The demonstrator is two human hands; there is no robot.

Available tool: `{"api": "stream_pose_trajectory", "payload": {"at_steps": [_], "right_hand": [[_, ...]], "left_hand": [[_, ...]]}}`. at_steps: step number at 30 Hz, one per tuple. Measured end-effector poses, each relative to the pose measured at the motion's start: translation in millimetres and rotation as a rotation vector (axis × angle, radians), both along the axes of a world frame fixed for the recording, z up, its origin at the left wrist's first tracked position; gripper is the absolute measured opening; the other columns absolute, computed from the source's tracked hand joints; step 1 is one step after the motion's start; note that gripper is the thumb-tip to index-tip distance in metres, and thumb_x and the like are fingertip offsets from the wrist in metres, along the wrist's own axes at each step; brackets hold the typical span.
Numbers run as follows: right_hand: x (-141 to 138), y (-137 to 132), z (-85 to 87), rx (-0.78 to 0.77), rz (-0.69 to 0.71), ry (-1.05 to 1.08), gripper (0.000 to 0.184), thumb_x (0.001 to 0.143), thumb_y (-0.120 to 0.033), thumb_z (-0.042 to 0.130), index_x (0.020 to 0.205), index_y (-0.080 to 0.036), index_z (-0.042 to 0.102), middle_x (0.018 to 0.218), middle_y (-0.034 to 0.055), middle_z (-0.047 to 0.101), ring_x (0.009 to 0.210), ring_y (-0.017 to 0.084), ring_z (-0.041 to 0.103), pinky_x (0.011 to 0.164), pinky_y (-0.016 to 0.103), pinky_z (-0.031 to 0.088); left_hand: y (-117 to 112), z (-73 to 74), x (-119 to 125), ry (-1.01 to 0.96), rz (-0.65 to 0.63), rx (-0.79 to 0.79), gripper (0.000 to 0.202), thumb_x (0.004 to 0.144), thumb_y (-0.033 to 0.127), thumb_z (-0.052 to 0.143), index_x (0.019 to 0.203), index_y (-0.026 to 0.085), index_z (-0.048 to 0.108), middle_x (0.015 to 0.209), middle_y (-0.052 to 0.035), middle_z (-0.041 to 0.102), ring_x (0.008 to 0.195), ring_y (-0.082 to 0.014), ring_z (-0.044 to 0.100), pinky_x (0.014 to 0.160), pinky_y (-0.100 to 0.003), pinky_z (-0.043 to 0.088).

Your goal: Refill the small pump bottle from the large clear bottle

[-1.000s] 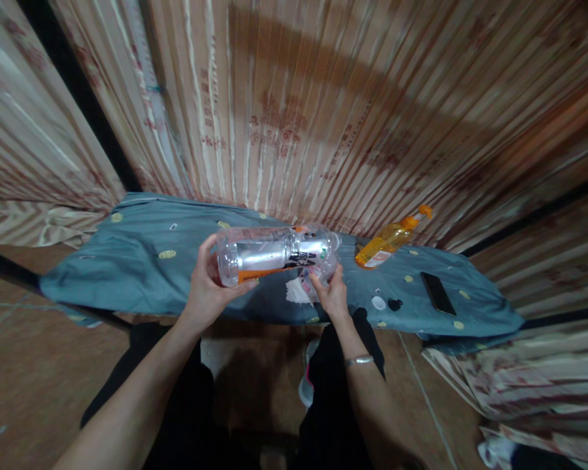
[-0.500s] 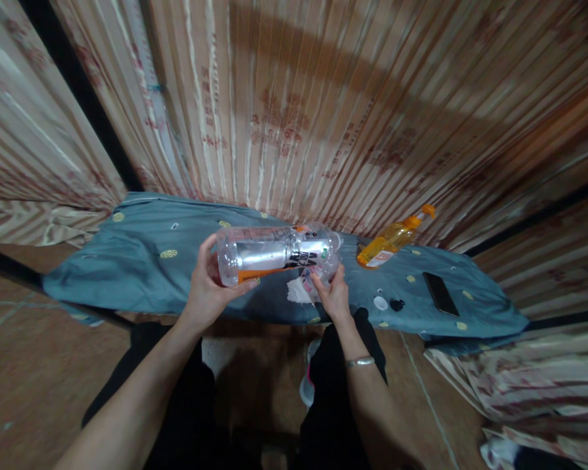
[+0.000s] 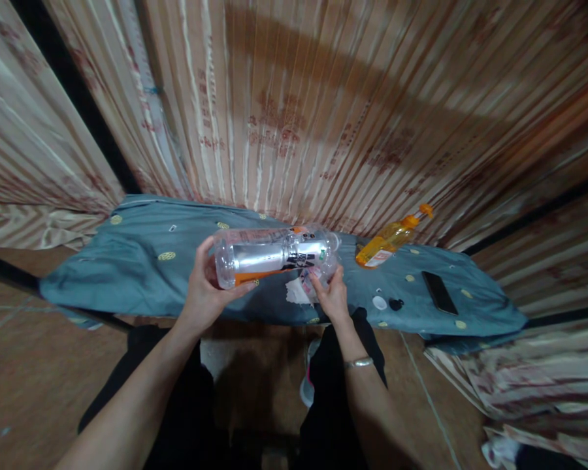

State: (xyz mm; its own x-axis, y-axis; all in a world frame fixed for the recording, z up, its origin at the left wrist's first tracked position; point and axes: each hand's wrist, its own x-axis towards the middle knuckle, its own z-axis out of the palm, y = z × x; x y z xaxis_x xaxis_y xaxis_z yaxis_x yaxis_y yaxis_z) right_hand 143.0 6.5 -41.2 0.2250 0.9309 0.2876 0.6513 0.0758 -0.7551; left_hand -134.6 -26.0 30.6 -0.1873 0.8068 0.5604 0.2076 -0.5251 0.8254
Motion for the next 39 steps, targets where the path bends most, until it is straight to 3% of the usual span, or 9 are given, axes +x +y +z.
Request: {"api": "stream_pose_trajectory", "payload": {"at_steps": [20, 33, 39], "right_hand": [[-0.7, 0.1, 1.2, 0.011, 0.0, -0.01, 0.06, 0.082, -0.057, 0.061, 0.127, -0.018, 0.047, 0.1, 0.0112, 0.073, 0.088, 0.03, 0.071, 0.077, 0.04, 0.055], [0.3, 0.9, -0.2, 0.003, 0.0, 0.005, 0.062, 0.082, -0.059, 0.061, 0.126, -0.019, 0.046, 0.102, 0.0112, 0.073, 0.088, 0.03, 0.072, 0.078, 0.04, 0.055], [-1.4, 0.6, 1.4, 0.006, -0.005, 0.016, 0.062, 0.081, -0.058, 0.061, 0.127, -0.019, 0.047, 0.102, 0.0107, 0.072, 0.089, 0.029, 0.071, 0.079, 0.04, 0.055]], "left_hand": [[0.3, 4.4, 1.2, -0.022, -0.051, -0.009, 0.089, 0.054, 0.038, 0.095, 0.129, 0.02, 0.049, 0.121, -0.0126, 0.067, 0.109, -0.0287, 0.069, 0.086, -0.04, 0.063], [3.2, -1.4, 0.0, 0.002, 0.002, 0.024, 0.095, 0.054, 0.049, 0.094, 0.133, 0.02, 0.049, 0.121, -0.0124, 0.066, 0.11, -0.0307, 0.068, 0.091, -0.045, 0.061], [2.7, -1.4, -0.4, 0.001, 0.008, 0.011, 0.096, 0.054, 0.045, 0.095, 0.134, 0.021, 0.048, 0.12, -0.0117, 0.067, 0.11, -0.0299, 0.068, 0.09, -0.043, 0.062]]}}
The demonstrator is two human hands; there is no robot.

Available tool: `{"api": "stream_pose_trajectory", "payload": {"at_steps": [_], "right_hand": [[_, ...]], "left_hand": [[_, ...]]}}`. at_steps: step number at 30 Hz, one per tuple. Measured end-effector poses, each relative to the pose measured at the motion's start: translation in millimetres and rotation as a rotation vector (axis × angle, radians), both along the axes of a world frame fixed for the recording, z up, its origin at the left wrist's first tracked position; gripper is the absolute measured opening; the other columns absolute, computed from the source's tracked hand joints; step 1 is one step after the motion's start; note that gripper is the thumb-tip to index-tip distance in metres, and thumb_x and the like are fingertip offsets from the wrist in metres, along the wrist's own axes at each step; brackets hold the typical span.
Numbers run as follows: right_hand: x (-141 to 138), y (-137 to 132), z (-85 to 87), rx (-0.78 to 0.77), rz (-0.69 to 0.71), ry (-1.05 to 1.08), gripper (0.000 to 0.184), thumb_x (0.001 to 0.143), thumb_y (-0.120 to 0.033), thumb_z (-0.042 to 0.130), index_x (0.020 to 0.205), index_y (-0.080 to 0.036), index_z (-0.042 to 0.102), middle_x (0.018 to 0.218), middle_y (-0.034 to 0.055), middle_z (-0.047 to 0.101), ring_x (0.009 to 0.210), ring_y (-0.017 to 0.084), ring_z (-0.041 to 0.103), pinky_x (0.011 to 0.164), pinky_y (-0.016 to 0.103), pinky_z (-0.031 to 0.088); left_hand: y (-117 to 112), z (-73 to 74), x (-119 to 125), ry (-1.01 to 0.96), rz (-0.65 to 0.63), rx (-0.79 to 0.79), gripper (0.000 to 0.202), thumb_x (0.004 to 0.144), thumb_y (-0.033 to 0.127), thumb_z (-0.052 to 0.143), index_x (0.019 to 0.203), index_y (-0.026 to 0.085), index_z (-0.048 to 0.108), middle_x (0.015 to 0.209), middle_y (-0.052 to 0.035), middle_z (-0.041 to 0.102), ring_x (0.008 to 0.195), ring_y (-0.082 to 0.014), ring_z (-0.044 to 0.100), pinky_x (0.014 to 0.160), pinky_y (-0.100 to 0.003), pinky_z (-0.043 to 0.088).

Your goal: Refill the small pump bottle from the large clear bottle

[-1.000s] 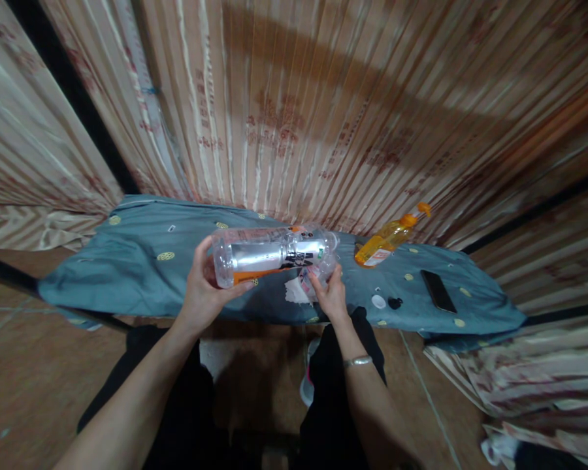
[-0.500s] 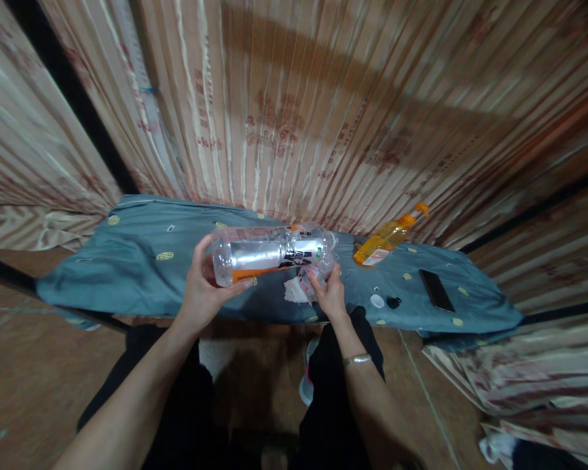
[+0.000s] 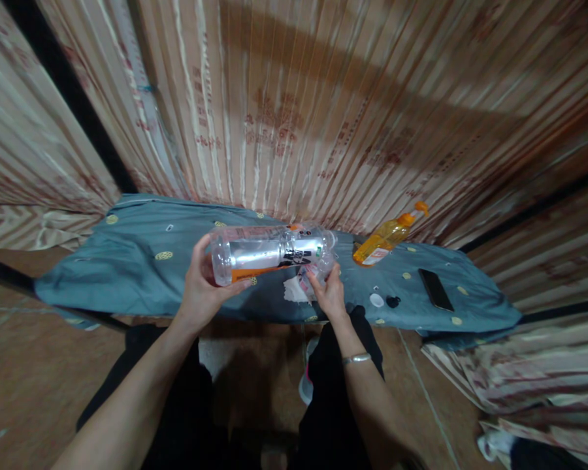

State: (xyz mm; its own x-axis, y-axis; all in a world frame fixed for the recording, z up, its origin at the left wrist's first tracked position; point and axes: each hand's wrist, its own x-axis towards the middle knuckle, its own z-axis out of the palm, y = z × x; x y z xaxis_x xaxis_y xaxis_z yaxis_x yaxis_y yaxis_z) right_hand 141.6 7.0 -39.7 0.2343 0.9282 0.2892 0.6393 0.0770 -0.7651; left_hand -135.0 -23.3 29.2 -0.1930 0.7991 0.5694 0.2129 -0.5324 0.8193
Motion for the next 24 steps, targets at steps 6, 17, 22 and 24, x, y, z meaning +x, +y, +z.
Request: {"api": "stream_pose_trajectory", "payload": {"at_steps": [6, 17, 22, 24], "right_hand": [[1.1, 1.2, -2.3, -0.007, -0.01, -0.029, 0.061, 0.081, -0.058, 0.061, 0.125, -0.018, 0.047, 0.099, 0.0106, 0.072, 0.085, 0.029, 0.071, 0.076, 0.039, 0.055], [1.6, 0.9, -3.7, 0.0, -0.006, -0.034, 0.059, 0.082, -0.057, 0.062, 0.124, -0.018, 0.047, 0.097, 0.011, 0.073, 0.085, 0.03, 0.071, 0.074, 0.038, 0.054], [1.5, 0.9, -2.9, 0.008, -0.004, -0.028, 0.059, 0.082, -0.057, 0.062, 0.125, -0.019, 0.047, 0.098, 0.0105, 0.073, 0.082, 0.029, 0.071, 0.074, 0.038, 0.054], [1.5, 0.9, -2.9, 0.005, -0.006, -0.033, 0.06, 0.082, -0.057, 0.062, 0.125, -0.018, 0.048, 0.097, 0.011, 0.072, 0.082, 0.029, 0.071, 0.073, 0.038, 0.054]], "left_hand": [[0.5, -1.1, -0.5, 0.017, -0.008, 0.002, 0.096, 0.055, 0.047, 0.094, 0.135, 0.021, 0.047, 0.12, -0.0122, 0.066, 0.113, -0.0322, 0.067, 0.093, -0.047, 0.06], [-1.1, 1.3, -0.6, 0.008, -0.03, -0.03, 0.098, 0.054, 0.045, 0.095, 0.135, 0.02, 0.045, 0.12, -0.0114, 0.066, 0.115, -0.0307, 0.067, 0.092, -0.044, 0.06], [-2.0, 3.5, -0.4, 0.002, -0.023, -0.041, 0.096, 0.053, 0.042, 0.095, 0.134, 0.02, 0.046, 0.122, -0.0113, 0.065, 0.12, -0.032, 0.064, 0.094, -0.045, 0.06], [-2.3, 4.8, -0.1, 0.007, -0.023, -0.045, 0.096, 0.053, 0.043, 0.095, 0.133, 0.02, 0.046, 0.122, -0.0113, 0.065, 0.12, -0.0323, 0.064, 0.094, -0.046, 0.059]]}}
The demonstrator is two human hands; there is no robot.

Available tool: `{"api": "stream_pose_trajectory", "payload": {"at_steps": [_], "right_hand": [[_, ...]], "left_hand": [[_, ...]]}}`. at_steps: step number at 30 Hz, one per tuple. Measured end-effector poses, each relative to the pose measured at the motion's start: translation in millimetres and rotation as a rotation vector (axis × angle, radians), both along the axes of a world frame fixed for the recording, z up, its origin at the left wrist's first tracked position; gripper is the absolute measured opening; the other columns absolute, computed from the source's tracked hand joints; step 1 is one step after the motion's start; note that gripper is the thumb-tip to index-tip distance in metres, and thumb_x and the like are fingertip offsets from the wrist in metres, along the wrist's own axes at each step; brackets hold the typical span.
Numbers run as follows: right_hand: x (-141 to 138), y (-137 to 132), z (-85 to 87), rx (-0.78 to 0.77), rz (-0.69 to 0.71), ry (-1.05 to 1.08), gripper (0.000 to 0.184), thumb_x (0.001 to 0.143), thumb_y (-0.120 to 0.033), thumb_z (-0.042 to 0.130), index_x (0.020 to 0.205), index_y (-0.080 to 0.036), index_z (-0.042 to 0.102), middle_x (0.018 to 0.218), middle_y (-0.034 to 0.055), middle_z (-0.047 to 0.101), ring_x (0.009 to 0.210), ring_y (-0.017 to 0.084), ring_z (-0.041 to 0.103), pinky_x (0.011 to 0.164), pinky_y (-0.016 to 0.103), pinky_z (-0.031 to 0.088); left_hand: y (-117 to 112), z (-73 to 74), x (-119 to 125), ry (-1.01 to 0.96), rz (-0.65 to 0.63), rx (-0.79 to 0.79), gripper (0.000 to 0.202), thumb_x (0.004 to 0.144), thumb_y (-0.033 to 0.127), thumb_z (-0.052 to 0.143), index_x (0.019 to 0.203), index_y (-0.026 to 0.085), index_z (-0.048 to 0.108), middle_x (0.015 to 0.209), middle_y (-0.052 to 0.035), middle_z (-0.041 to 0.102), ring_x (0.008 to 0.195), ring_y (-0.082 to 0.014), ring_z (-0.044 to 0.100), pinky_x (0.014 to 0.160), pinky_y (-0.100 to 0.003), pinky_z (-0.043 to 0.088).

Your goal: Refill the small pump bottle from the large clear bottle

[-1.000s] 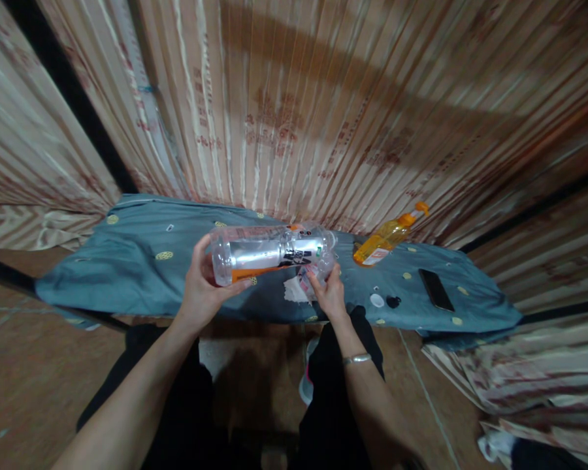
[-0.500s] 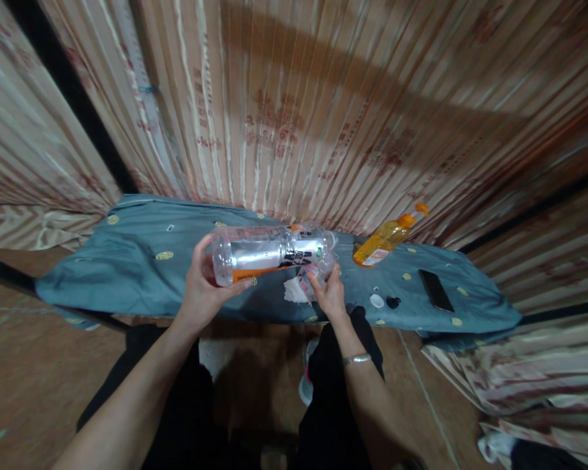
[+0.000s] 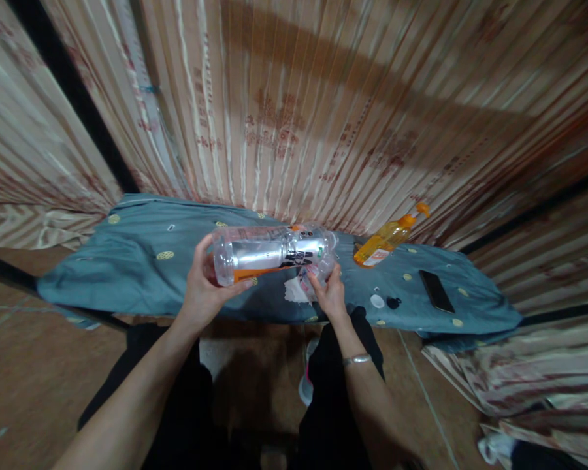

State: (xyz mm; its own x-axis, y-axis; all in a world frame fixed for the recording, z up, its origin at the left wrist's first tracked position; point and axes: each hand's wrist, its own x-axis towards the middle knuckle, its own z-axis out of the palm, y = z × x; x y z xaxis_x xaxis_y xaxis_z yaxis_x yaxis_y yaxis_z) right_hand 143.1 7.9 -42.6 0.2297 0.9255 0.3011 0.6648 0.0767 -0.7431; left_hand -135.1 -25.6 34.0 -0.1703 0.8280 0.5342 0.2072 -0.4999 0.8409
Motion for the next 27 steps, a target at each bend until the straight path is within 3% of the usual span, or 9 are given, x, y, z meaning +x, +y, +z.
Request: {"api": "stream_pose_trajectory", "payload": {"at_steps": [9, 16, 27], "right_hand": [[0.7, 0.6, -0.7, -0.001, 0.0, 0.005, 0.06, 0.082, -0.056, 0.063, 0.125, -0.018, 0.047, 0.099, 0.0118, 0.073, 0.084, 0.031, 0.071, 0.074, 0.039, 0.054], [0.9, 1.4, -2.1, 0.015, 0.007, -0.003, 0.061, 0.082, -0.057, 0.061, 0.126, -0.018, 0.047, 0.1, 0.0118, 0.073, 0.085, 0.031, 0.071, 0.074, 0.039, 0.055], [1.0, 0.6, -0.6, -0.006, 0.008, 0.004, 0.059, 0.082, -0.057, 0.062, 0.126, -0.019, 0.046, 0.1, 0.011, 0.074, 0.087, 0.03, 0.072, 0.076, 0.039, 0.056]], "left_hand": [[0.8, -1.5, 1.3, -0.035, -0.005, 0.001, 0.097, 0.053, 0.045, 0.095, 0.133, 0.02, 0.046, 0.118, -0.0108, 0.066, 0.114, -0.0308, 0.066, 0.092, -0.044, 0.06], [0.9, -1.1, 0.4, 0.003, 0.008, 0.022, 0.097, 0.053, 0.045, 0.095, 0.133, 0.02, 0.046, 0.123, -0.0122, 0.065, 0.123, -0.0333, 0.062, 0.098, -0.048, 0.057], [1.3, -2.7, 0.8, -0.002, 0.02, 0.034, 0.096, 0.054, 0.045, 0.095, 0.133, 0.02, 0.047, 0.122, -0.0122, 0.065, 0.122, -0.033, 0.063, 0.096, -0.047, 0.058]]}}
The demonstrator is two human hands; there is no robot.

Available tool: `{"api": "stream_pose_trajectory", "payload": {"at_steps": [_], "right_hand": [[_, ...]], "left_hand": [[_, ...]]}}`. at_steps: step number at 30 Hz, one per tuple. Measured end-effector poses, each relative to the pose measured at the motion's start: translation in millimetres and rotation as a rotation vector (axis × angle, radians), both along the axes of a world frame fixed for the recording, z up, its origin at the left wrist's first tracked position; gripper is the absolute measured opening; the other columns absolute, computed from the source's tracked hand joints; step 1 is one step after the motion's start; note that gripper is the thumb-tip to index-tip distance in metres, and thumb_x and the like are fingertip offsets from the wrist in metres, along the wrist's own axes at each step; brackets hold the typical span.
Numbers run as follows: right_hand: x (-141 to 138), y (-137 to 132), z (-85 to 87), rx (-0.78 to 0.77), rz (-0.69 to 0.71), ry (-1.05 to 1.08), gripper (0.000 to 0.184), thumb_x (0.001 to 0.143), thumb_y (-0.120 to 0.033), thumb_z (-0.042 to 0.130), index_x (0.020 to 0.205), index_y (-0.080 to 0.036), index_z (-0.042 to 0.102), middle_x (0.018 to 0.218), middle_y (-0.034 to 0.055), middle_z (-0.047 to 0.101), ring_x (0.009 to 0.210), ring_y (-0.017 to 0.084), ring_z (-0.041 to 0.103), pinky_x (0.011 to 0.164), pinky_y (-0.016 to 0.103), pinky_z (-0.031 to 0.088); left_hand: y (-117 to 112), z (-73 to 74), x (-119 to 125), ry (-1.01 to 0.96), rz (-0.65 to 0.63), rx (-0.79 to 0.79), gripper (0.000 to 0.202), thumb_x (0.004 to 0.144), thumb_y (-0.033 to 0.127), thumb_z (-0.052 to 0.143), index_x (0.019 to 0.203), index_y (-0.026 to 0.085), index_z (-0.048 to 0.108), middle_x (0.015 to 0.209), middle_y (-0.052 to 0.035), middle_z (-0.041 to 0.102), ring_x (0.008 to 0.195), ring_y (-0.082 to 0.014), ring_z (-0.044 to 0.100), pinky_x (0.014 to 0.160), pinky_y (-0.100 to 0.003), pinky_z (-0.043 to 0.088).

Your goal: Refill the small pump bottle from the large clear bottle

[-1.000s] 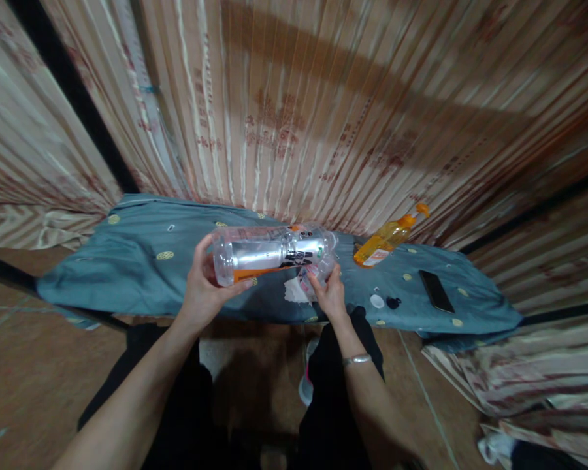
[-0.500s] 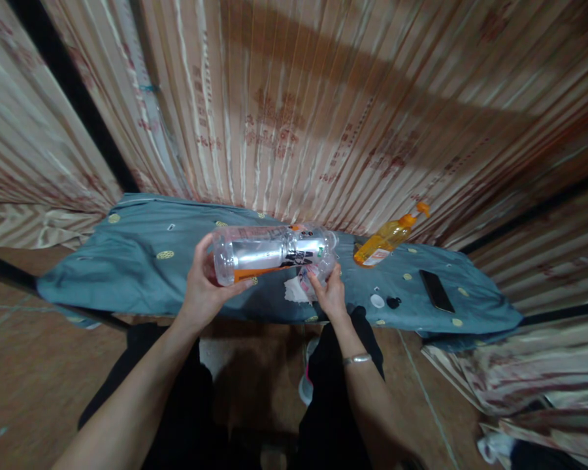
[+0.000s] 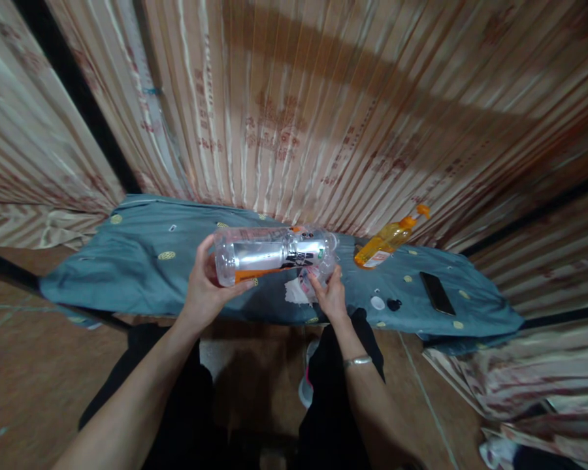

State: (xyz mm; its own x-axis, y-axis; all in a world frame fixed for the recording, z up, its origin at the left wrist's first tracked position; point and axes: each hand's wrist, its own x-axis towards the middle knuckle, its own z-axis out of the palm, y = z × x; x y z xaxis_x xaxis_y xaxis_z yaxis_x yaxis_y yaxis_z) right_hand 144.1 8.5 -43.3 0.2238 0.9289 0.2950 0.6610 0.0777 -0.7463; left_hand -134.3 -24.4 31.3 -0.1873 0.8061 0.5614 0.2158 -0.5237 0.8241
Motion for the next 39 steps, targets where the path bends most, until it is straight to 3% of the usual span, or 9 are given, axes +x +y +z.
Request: {"api": "stream_pose_trajectory", "payload": {"at_steps": [10, 16, 23, 27, 39], "right_hand": [[-0.1, 0.1, -1.3, 0.011, -0.005, -0.007, 0.058, 0.083, -0.056, 0.062, 0.125, -0.019, 0.047, 0.101, 0.0122, 0.073, 0.087, 0.031, 0.072, 0.075, 0.04, 0.055], [0.7, 0.8, -1.8, 0.031, 0.014, -0.001, 0.057, 0.084, -0.056, 0.062, 0.124, -0.019, 0.046, 0.098, 0.0107, 0.072, 0.084, 0.029, 0.071, 0.074, 0.039, 0.055], [1.4, 1.9, -3.3, 0.032, 0.031, 0.014, 0.059, 0.083, -0.057, 0.061, 0.125, -0.018, 0.046, 0.1, 0.0117, 0.072, 0.089, 0.03, 0.071, 0.079, 0.04, 0.055], [0.7, 2.1, -2.4, 0.038, 0.022, 0.005, 0.058, 0.083, -0.056, 0.061, 0.124, -0.018, 0.046, 0.098, 0.0112, 0.072, 0.088, 0.03, 0.071, 0.077, 0.039, 0.055], [1.1, 1.4, -2.7, 0.053, 0.036, 0.02, 0.06, 0.083, -0.059, 0.06, 0.126, -0.019, 0.046, 0.101, 0.0115, 0.072, 0.086, 0.029, 0.071, 0.077, 0.041, 0.055]], "left_hand": [[-2.0, 3.5, 2.6, -0.055, -0.012, -0.037, 0.093, 0.052, 0.038, 0.096, 0.13, 0.021, 0.05, 0.12, -0.0113, 0.067, 0.115, -0.0313, 0.066, 0.089, -0.043, 0.061], [-0.6, 3.2, 2.9, -0.071, -0.001, -0.052, 0.095, 0.048, 0.041, 0.096, 0.129, 0.02, 0.051, 0.12, -0.0115, 0.066, 0.122, -0.0343, 0.062, 0.095, -0.047, 0.059], [-1.0, 2.5, 4.7, -0.171, -0.026, -0.136, 0.097, 0.047, 0.034, 0.095, 0.13, 0.018, 0.047, 0.117, -0.0117, 0.068, 0.104, -0.029, 0.07, 0.084, -0.04, 0.062], [-0.3, -0.7, 4.2, -0.191, -0.036, -0.188, 0.083, 0.048, 0.033, 0.094, 0.118, 0.018, 0.053, 0.106, -0.0079, 0.071, 0.094, -0.0258, 0.072, 0.08, -0.038, 0.063], [-1.2, -3.0, 4.7, -0.186, -0.021, -0.164, 0.077, 0.048, 0.031, 0.094, 0.114, 0.019, 0.057, 0.107, -0.006, 0.071, 0.094, -0.0232, 0.072, 0.082, -0.037, 0.063]]}}
